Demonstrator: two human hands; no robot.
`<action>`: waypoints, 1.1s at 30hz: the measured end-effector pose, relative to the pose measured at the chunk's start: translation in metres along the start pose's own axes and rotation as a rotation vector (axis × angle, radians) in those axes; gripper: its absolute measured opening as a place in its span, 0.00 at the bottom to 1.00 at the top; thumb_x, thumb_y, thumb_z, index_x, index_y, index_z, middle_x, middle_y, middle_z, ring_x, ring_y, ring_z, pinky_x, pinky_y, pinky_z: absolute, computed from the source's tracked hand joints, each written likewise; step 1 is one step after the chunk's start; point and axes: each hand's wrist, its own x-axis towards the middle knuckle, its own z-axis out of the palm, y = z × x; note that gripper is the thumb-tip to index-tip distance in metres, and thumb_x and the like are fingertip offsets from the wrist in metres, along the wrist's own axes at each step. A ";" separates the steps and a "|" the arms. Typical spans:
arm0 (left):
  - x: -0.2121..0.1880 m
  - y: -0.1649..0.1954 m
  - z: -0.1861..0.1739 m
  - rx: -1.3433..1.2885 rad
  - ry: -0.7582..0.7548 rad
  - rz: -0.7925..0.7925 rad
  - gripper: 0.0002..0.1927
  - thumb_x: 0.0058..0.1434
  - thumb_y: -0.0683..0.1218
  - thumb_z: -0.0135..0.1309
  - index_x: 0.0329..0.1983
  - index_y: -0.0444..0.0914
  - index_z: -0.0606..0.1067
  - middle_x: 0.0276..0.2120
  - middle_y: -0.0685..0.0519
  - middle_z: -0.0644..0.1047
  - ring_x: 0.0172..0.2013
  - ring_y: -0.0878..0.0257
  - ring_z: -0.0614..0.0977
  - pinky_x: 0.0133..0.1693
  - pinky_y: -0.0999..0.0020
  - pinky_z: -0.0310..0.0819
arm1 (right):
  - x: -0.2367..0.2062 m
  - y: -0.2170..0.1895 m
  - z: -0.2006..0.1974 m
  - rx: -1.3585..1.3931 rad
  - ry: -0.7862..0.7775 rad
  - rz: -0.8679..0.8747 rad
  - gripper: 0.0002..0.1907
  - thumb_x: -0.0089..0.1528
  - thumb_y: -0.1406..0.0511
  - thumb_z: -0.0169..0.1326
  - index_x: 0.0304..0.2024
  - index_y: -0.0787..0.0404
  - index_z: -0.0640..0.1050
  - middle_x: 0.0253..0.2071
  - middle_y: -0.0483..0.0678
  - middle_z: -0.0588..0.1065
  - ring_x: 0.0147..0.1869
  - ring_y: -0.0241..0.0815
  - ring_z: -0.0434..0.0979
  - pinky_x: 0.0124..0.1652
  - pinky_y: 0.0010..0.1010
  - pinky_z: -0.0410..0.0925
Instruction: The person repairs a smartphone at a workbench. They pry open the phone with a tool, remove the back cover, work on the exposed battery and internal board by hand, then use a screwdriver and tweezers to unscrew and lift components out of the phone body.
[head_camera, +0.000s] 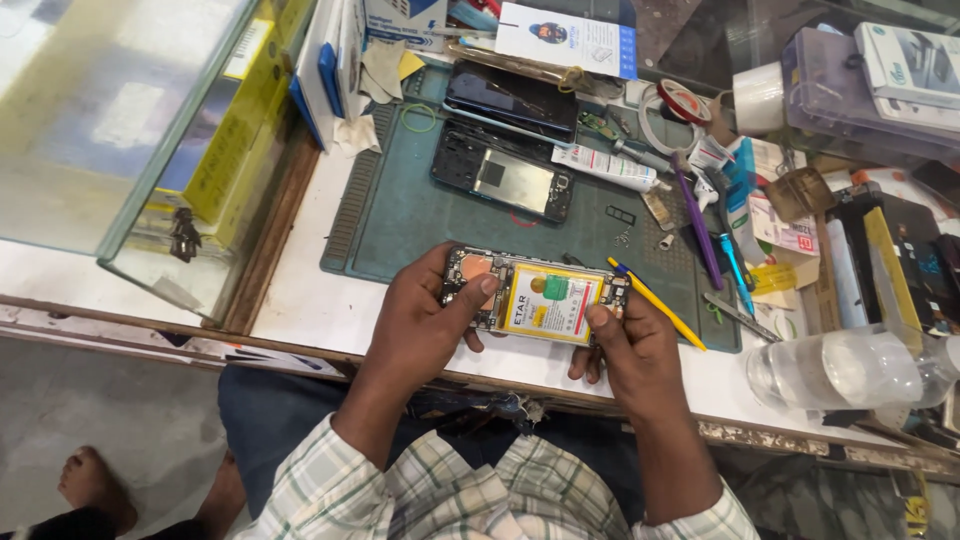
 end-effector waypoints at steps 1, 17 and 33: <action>0.000 0.000 0.000 -0.004 -0.005 0.002 0.14 0.66 0.46 0.56 0.50 0.33 0.75 0.35 0.51 0.82 0.30 0.69 0.82 0.23 0.73 0.78 | 0.000 -0.001 0.001 -0.017 0.001 0.010 0.15 0.68 0.58 0.54 0.45 0.65 0.77 0.29 0.50 0.79 0.22 0.37 0.77 0.20 0.24 0.66; 0.001 -0.004 -0.002 -0.044 -0.066 0.021 0.14 0.67 0.47 0.54 0.52 0.33 0.75 0.38 0.51 0.82 0.34 0.69 0.83 0.26 0.73 0.81 | 0.001 -0.006 0.003 -0.012 0.028 0.008 0.17 0.69 0.56 0.51 0.42 0.65 0.76 0.25 0.49 0.78 0.21 0.35 0.76 0.20 0.23 0.65; 0.002 -0.005 -0.005 -0.020 -0.088 -0.006 0.15 0.69 0.48 0.52 0.52 0.33 0.73 0.39 0.49 0.81 0.35 0.68 0.84 0.26 0.73 0.82 | 0.002 -0.010 0.008 0.017 0.070 0.044 0.15 0.69 0.59 0.52 0.44 0.66 0.76 0.28 0.51 0.78 0.22 0.36 0.75 0.21 0.26 0.67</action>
